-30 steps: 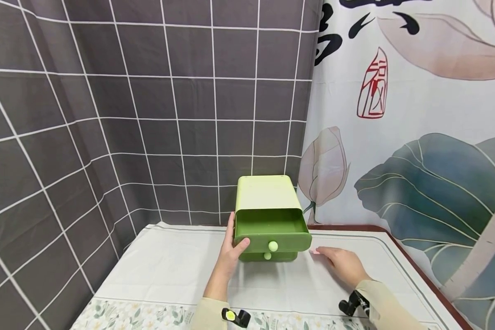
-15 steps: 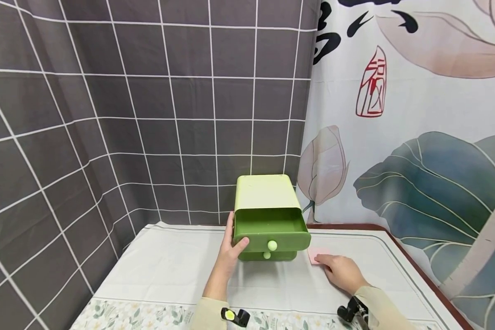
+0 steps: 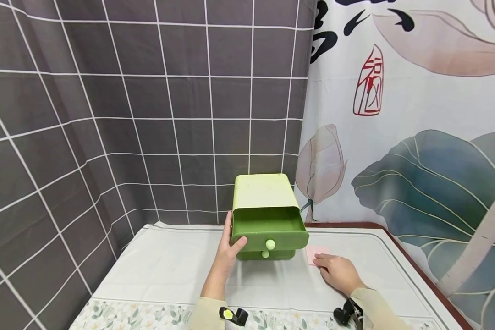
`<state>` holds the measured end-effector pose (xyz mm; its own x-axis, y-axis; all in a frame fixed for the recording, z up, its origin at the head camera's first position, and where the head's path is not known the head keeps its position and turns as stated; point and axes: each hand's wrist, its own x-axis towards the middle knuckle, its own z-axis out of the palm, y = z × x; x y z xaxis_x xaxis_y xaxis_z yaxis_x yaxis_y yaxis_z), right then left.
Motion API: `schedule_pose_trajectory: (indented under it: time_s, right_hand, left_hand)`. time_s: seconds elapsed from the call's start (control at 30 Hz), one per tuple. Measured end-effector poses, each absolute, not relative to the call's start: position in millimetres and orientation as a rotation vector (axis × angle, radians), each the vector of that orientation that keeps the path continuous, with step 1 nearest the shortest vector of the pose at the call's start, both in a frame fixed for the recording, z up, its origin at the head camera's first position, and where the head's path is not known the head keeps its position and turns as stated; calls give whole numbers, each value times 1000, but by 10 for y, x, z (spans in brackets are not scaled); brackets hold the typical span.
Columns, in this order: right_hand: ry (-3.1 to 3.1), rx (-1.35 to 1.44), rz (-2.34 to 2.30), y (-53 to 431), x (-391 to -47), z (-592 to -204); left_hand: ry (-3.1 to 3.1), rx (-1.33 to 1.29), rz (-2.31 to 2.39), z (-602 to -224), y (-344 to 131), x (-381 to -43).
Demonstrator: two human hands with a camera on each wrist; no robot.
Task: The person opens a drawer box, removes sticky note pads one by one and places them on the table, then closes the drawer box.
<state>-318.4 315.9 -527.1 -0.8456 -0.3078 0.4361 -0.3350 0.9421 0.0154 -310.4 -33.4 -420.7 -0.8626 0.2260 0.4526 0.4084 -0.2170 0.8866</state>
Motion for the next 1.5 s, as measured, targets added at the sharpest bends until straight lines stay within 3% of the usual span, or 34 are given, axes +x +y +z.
schedule_pose_trajectory:
  time_s: [0.5, 0.8, 1.1, 1.5]
  right_hand:
    - [-2330, 377, 478, 3173, -3107, -5347]
    - [-1969, 145, 957, 2537, -2966, -5181]
    - [-1766, 411, 653, 2142, -2994, -5088]
    - [-1724, 449, 611, 1951, -3079, -5101]
  left_hand:
    - [-1881, -776, -2243, -4185, -351, -3085]
    - [-1736, -795, -2026, -4214, -299, -3058]
    - [-1568, -787, -1437, -4254, -134, -3015]
    - [-1534, -750, -1048, -4442, -39, -3187]
